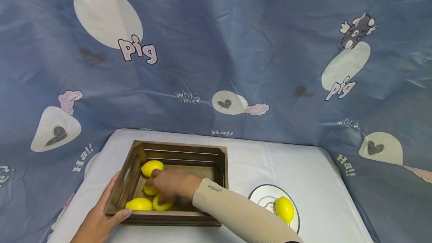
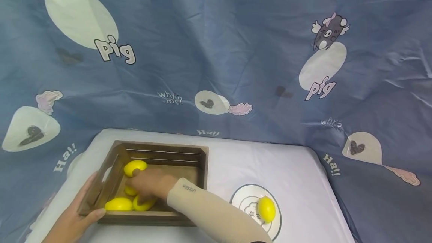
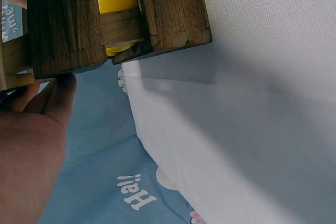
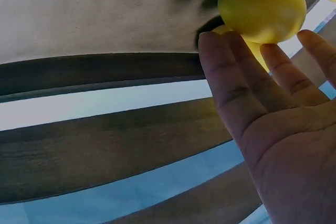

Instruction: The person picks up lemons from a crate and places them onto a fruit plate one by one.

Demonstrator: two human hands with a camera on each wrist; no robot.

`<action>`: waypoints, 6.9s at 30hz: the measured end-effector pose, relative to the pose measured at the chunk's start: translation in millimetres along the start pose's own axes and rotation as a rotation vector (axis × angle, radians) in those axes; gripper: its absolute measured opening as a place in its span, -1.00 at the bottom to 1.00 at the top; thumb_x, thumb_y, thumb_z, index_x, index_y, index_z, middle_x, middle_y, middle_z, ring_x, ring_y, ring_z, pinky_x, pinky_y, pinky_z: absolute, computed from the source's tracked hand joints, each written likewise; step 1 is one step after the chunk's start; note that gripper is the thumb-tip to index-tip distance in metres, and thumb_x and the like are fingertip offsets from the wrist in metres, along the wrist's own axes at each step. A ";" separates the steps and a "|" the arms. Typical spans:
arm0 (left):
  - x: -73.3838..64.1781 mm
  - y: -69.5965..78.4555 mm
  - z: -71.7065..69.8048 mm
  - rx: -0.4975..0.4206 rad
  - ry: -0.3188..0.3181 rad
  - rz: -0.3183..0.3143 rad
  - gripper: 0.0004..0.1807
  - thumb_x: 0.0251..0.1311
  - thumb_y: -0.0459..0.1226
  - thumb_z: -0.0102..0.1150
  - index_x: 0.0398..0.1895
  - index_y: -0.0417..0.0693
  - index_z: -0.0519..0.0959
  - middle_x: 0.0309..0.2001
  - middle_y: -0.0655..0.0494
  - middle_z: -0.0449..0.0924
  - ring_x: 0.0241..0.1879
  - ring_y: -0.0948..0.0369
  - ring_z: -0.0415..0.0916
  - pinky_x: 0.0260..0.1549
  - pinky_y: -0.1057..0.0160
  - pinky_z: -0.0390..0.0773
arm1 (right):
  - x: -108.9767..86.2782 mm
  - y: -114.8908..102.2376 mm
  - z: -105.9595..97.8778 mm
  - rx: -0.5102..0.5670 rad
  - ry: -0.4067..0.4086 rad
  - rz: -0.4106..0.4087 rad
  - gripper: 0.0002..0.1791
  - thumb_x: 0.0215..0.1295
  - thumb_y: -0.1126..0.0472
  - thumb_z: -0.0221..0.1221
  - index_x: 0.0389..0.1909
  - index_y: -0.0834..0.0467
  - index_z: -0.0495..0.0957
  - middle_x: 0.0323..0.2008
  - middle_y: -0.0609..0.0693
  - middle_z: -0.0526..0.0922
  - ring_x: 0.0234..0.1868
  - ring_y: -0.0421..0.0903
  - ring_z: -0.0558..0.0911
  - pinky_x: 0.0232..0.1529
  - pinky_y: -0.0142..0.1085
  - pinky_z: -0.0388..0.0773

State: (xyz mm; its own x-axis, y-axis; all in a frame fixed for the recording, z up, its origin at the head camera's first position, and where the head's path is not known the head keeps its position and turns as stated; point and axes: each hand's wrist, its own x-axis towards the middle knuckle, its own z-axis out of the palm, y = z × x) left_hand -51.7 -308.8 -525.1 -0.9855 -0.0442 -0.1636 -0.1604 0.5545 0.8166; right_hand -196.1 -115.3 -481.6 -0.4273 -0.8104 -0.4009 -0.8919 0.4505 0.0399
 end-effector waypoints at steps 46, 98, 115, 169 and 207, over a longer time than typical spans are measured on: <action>0.8 0.3 -0.2 -0.001 0.001 -0.001 0.14 0.49 -0.09 0.22 0.70 0.35 -0.51 0.65 -0.41 -0.36 0.40 -0.65 -0.04 -0.02 -0.72 0.21 | -8.7 -1.4 15.7 0.083 -0.208 0.184 -0.73 0.09 0.04 0.60 -0.41 -0.06 0.65 -0.49 -0.19 0.57 -0.45 -0.19 0.47 -0.39 -0.38 0.52; 1.3 0.6 -0.7 0.046 -0.008 -0.024 0.16 0.49 -0.03 0.23 0.69 0.29 -0.54 0.63 -0.45 -0.34 0.38 -0.66 0.01 -0.01 -0.73 0.23 | -93.6 52.1 -31.2 0.310 0.027 0.118 -0.47 0.15 -0.12 0.53 0.04 -0.03 0.57 -0.38 -0.21 0.54 -0.40 -0.22 0.54 -0.43 -0.31 0.51; 1.6 2.6 -1.2 0.036 -0.007 -0.012 0.15 0.49 -0.07 0.22 0.70 0.25 -0.53 0.63 -0.46 -0.36 0.38 -0.67 -0.01 -0.02 -0.74 0.21 | -125.5 43.7 -40.3 0.308 0.160 0.069 -0.34 0.17 -0.19 0.50 0.25 -0.10 0.55 -0.06 -0.13 0.56 -0.31 -0.24 0.54 -0.35 -0.34 0.54; 4.3 1.2 -2.2 0.043 -0.026 -0.044 0.16 0.50 -0.03 0.20 0.69 0.29 -0.56 0.63 -0.45 -0.38 0.39 -0.67 -0.04 0.00 -0.75 0.18 | -232.3 50.6 38.5 0.716 0.547 0.118 -0.41 0.30 -0.30 0.37 0.22 -0.11 0.54 0.02 -0.32 0.62 -0.13 -0.37 0.59 -0.05 -0.37 0.65; 2.7 0.4 0.1 0.047 -0.010 -0.058 0.17 0.48 -0.01 0.22 0.69 0.29 -0.55 0.63 -0.45 -0.39 0.38 -0.67 -0.04 -0.01 -0.74 0.17 | -281.0 68.1 140.8 0.670 0.632 0.654 -0.32 0.15 -0.25 0.50 0.18 0.00 0.57 0.05 -0.26 0.62 -0.08 -0.28 0.56 0.01 -0.20 0.67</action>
State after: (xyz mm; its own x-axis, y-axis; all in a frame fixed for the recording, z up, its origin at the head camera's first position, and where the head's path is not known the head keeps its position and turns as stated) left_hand -54.5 -308.6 -525.2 -0.9740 -0.0694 -0.2156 -0.2143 0.5899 0.7785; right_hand -115.9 195.8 -495.1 -0.9509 -0.3038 0.0595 -0.2914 0.8135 -0.5032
